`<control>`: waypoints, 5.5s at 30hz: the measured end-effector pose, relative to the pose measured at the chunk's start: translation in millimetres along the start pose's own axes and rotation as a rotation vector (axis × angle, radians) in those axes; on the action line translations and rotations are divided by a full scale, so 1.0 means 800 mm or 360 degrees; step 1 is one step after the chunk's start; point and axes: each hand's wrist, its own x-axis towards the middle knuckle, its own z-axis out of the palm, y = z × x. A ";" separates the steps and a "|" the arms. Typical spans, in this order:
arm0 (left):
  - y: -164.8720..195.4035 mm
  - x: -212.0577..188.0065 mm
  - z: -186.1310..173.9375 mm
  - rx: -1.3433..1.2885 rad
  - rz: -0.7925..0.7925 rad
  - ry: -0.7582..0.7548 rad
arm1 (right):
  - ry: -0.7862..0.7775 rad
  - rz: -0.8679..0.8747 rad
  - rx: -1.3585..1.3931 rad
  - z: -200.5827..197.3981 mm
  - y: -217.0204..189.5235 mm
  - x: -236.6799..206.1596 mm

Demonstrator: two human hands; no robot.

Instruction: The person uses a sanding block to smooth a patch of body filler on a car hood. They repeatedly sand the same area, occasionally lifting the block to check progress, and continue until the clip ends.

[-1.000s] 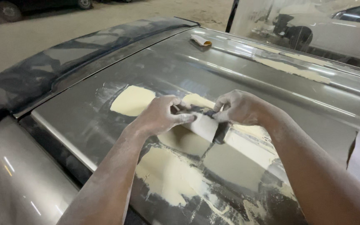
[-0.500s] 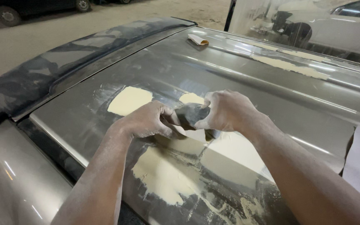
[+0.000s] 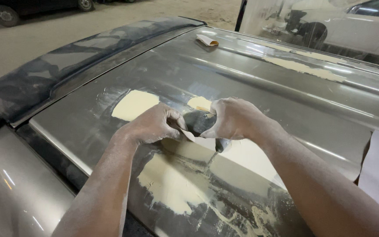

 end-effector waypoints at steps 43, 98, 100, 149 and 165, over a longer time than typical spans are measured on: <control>0.009 0.025 0.040 -0.0118 0.0188 0.0347 | 0.0169 -0.0171 -0.0161 0.034 -0.021 0.013; -0.028 0.040 0.025 -0.0648 0.0374 0.1080 | 0.0214 -0.0146 0.0079 0.017 -0.052 -0.013; -0.024 0.046 0.030 -0.0675 0.0390 0.1040 | 0.0102 -0.0219 0.0076 0.022 -0.050 -0.013; -0.018 0.037 0.029 -0.0559 0.0226 0.0887 | 0.0054 -0.0514 0.0342 0.049 -0.038 -0.019; -0.013 0.029 0.030 -0.0375 0.0135 0.0823 | 0.0015 -0.0022 -0.0046 0.039 -0.033 -0.003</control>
